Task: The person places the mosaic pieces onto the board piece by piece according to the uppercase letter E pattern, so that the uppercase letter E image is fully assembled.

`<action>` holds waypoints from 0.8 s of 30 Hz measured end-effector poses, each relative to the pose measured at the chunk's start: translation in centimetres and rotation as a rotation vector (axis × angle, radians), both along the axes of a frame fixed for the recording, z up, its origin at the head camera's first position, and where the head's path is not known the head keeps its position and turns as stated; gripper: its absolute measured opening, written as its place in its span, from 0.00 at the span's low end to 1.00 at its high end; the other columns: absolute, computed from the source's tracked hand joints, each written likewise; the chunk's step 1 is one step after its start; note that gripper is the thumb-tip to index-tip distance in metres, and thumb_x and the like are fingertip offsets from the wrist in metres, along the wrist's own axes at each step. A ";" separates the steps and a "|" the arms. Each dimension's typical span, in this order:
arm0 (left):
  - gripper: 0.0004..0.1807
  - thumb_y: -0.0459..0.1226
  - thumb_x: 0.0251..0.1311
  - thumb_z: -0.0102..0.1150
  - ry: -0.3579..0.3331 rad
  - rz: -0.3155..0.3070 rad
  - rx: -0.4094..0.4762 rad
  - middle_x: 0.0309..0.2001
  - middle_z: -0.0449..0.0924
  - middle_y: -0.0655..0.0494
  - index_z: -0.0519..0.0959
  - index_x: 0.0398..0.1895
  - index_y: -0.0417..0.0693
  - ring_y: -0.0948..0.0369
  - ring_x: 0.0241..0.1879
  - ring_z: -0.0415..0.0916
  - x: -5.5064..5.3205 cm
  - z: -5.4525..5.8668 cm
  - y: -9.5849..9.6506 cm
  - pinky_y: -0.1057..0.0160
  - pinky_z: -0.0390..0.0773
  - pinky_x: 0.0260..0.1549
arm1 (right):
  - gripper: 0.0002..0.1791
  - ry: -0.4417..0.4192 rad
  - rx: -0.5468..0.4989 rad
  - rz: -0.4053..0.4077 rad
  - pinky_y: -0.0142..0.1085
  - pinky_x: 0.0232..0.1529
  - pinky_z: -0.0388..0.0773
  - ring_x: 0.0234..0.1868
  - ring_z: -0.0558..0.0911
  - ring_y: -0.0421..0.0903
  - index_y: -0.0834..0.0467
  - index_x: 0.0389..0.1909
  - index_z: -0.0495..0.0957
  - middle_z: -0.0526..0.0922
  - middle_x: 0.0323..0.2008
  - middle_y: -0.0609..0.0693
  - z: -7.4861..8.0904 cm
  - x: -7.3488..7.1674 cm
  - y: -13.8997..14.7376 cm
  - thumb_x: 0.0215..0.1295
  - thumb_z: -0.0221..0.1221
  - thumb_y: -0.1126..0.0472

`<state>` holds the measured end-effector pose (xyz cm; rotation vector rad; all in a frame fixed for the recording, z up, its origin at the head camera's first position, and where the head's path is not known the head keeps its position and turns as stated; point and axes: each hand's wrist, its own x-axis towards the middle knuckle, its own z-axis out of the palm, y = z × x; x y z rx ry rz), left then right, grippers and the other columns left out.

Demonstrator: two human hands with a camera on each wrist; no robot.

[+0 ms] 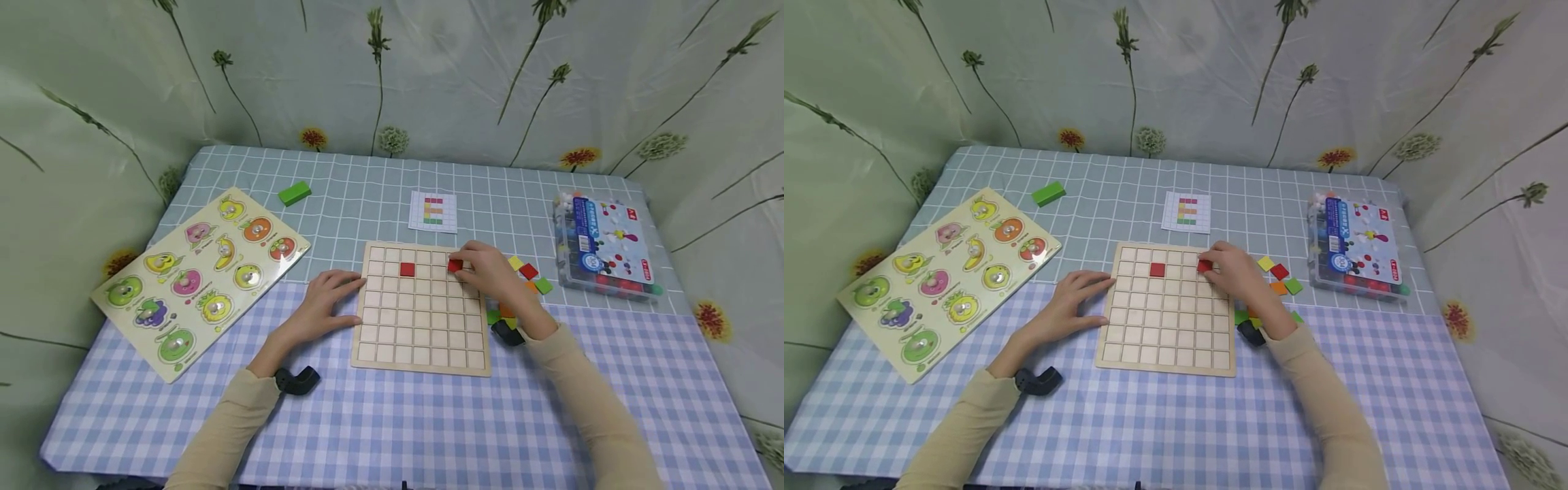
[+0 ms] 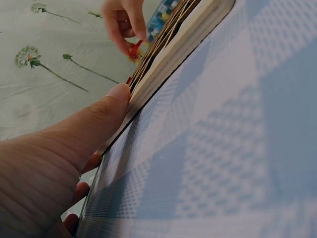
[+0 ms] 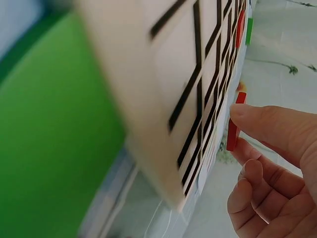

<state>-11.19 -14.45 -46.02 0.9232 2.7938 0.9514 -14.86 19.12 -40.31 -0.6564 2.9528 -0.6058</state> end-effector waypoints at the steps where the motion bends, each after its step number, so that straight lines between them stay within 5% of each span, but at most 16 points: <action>1: 0.38 0.48 0.49 0.68 -0.002 0.001 0.001 0.64 0.68 0.49 0.68 0.65 0.49 0.50 0.64 0.57 0.0 0.0 0.0 0.42 0.53 0.61 | 0.16 -0.012 0.008 -0.004 0.41 0.40 0.78 0.40 0.78 0.50 0.60 0.49 0.81 0.81 0.43 0.56 0.1 0.0 -0.3 0.59 0.62 0.62; 24: 0.38 0.48 0.49 0.68 -0.010 0.003 -0.007 0.64 0.68 0.49 0.69 0.65 0.48 0.49 0.64 0.57 0.0 0.0 0.0 0.42 0.53 0.62 | 0.14 -0.004 0.012 0.110 0.40 0.41 0.78 0.40 0.79 0.49 0.61 0.46 0.82 0.82 0.43 0.56 -0.2 -0.4 -3.1 0.57 0.63 0.65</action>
